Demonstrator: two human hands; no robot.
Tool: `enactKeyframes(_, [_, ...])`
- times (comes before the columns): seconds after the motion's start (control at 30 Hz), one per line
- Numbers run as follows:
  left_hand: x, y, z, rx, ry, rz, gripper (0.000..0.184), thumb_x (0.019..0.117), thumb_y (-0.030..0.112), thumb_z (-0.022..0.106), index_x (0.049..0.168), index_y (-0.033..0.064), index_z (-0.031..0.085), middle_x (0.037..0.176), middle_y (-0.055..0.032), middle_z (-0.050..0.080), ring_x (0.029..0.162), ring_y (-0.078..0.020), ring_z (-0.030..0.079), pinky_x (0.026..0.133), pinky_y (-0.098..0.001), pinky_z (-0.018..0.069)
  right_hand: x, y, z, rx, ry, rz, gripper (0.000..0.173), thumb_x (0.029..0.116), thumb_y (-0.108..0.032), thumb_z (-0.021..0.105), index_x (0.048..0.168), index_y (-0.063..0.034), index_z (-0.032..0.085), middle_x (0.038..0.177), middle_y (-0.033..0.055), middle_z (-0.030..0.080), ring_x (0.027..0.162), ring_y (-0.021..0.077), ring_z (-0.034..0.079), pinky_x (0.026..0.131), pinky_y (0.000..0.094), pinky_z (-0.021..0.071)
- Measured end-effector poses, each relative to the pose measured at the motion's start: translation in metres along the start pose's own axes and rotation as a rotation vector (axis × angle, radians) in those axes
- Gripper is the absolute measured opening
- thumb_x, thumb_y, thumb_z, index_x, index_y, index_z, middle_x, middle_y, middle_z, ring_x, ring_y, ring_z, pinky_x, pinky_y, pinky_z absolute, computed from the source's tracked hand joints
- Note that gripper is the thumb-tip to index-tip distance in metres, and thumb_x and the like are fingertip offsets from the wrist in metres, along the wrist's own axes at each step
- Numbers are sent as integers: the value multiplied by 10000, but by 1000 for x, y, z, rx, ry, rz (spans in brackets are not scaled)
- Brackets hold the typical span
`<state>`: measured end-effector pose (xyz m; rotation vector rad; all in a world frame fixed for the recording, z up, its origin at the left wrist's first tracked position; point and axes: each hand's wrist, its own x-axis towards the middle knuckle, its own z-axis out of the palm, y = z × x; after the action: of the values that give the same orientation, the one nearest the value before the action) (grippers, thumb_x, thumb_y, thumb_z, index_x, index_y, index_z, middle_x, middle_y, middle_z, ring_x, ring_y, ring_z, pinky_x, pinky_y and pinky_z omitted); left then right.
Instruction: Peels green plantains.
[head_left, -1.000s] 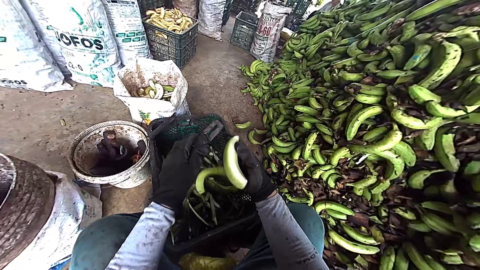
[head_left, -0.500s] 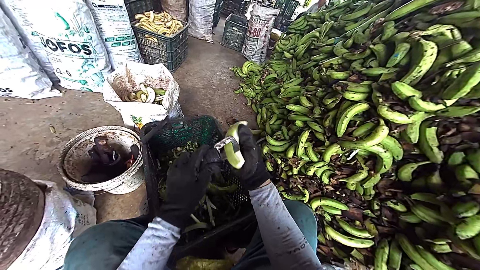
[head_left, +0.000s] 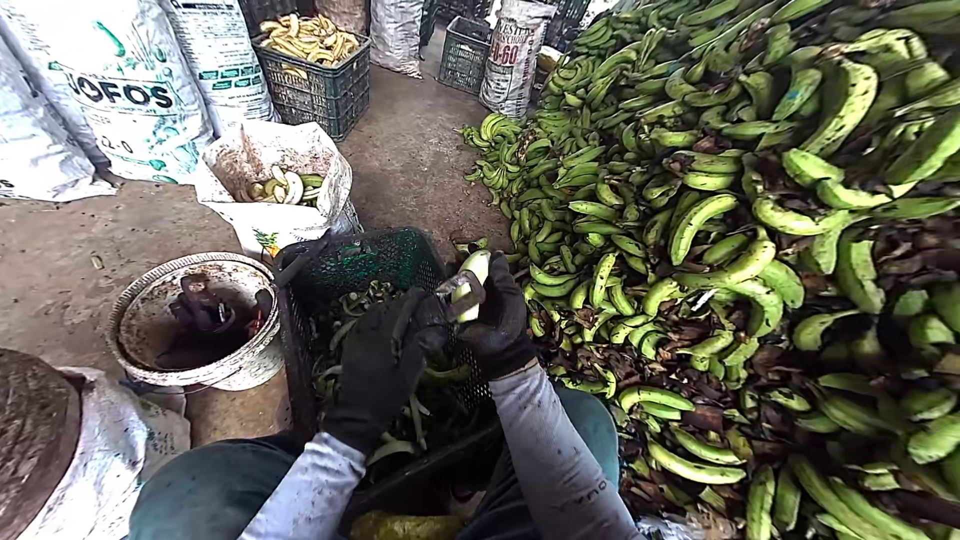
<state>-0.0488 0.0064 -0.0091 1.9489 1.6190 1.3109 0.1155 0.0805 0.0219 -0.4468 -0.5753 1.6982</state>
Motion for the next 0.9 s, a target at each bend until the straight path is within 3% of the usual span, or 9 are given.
enactKeyframes(0.1, [-7,2,10,51,109,95,548,976,502,570,1415,179,626,1213,-173,675,1125,-343,640,955,-560,516,5,-1,8,172,58,-59,471,1074,-525,315,1106,-162,614,973,49,694,880,175,704,738,367,611])
enactKeyframes(0.23, [3,4,-3,-17,-59,-82,509,1012,419,520,1465,192,572,1206,-142,659,1079,-288,648,909,-523,539,-3,2,-4,-73,-168,31,467,1072,-521,321,1288,-216,601,1033,4,684,880,113,683,723,311,607])
enactKeyframes(0.3, [4,-1,-5,25,-63,-60,531,1007,486,504,1451,206,588,1173,-144,666,1031,-285,662,869,-524,553,-6,2,-9,-184,-169,53,422,1082,-472,314,1186,-204,622,936,12,683,801,118,673,682,320,594])
enactKeyframes(0.4, [1,-6,-1,130,-50,15,555,983,547,503,1415,221,629,1128,-162,687,991,-333,667,829,-567,541,-13,-1,-10,-597,5,-46,375,1106,-372,318,1189,-157,614,916,5,654,803,85,639,709,283,565])
enactKeyframes(0.57, [19,-3,-18,62,-192,-253,474,1076,430,445,1469,191,563,1313,-142,655,1181,-334,642,993,-604,492,-25,-10,-11,-1267,-322,-26,425,1040,-283,375,1260,-17,624,1092,95,664,978,110,624,884,326,530])
enactKeyframes(0.63, [24,-6,-25,49,-231,-343,496,1083,504,393,1437,221,595,1332,-85,669,1209,-294,642,1016,-610,469,-25,-5,-16,-1144,-292,96,488,1036,-339,365,1330,-35,607,1158,85,666,1008,110,630,908,318,532])
enactKeyframes(0.73, [21,-11,-23,100,-237,-285,508,1067,508,421,1443,205,578,1304,-113,665,1160,-312,651,975,-612,490,-17,0,-27,-571,-103,206,456,1069,-445,290,1188,-106,571,831,42,649,651,110,631,582,258,563])
enactKeyframes(0.8, [12,-12,-14,159,-220,-106,531,1034,494,483,1460,190,571,1264,-166,667,1129,-360,655,940,-619,511,-11,-4,-34,-259,46,258,557,1068,-563,268,1026,-124,608,725,40,621,568,125,615,508,274,553])
enactKeyframes(0.9, [-1,-13,6,247,-133,240,589,989,590,495,1398,193,644,1115,-197,707,1026,-388,685,876,-608,540,-3,-10,-53,-3,117,246,487,1060,-512,301,977,-149,616,758,14,634,634,115,630,573,281,556])
